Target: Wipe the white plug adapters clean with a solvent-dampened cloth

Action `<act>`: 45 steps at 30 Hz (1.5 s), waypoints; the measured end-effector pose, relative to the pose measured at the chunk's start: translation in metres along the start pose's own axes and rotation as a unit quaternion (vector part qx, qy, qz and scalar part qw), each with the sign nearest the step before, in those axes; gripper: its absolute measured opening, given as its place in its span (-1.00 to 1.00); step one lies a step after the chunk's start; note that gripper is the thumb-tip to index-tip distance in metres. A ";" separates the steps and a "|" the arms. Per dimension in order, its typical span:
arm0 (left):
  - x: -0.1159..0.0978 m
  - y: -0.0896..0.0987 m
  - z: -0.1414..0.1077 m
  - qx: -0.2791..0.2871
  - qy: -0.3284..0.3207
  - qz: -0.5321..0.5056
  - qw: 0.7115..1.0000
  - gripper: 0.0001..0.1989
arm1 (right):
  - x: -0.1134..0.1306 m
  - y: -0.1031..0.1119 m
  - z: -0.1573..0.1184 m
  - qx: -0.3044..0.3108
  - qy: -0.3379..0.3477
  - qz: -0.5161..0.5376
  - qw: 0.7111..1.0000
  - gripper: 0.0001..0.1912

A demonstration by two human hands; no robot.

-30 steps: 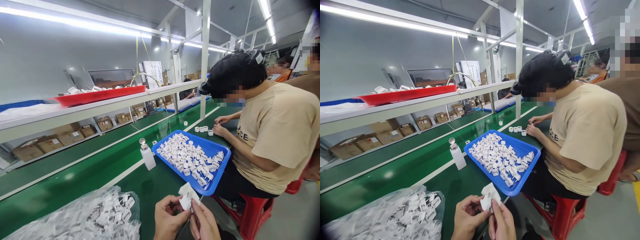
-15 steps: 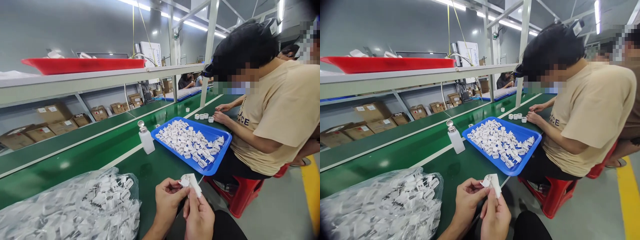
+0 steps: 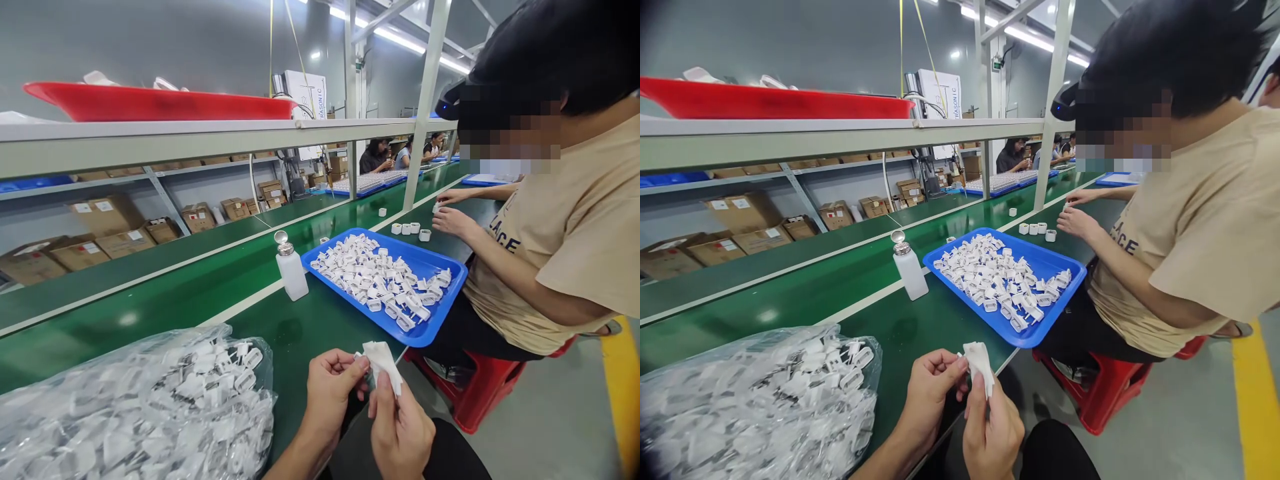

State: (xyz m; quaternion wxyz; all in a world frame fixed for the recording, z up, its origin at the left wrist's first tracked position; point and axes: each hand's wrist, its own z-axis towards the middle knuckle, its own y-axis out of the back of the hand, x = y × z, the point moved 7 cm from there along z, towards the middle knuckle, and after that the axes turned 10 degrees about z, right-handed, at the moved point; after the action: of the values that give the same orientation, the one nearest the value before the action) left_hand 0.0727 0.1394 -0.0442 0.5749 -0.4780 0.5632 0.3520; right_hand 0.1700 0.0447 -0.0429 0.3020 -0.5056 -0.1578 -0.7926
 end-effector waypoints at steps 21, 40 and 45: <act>-0.001 -0.021 -0.010 0.109 0.057 -0.129 0.984 -0.74 | 0.013 0.018 0.012 0.022 0.062 -0.011 0.998 -0.69; -0.035 -0.015 -0.036 -0.068 -0.362 0.357 0.859 -0.83 | -0.044 0.019 0.021 -0.013 -0.307 0.287 0.907 -0.65; -0.039 -0.027 -0.049 -0.068 -0.475 0.430 0.765 -0.69 | 0.000 0.030 0.033 0.088 0.110 -0.058 0.988 -0.73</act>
State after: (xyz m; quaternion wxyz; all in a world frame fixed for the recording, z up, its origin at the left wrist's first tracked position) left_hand 0.0780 0.0900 0.0024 0.5235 0.0053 0.3392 0.7815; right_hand 0.2124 0.0400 -0.0302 0.3148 -0.3769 -0.2218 -0.8424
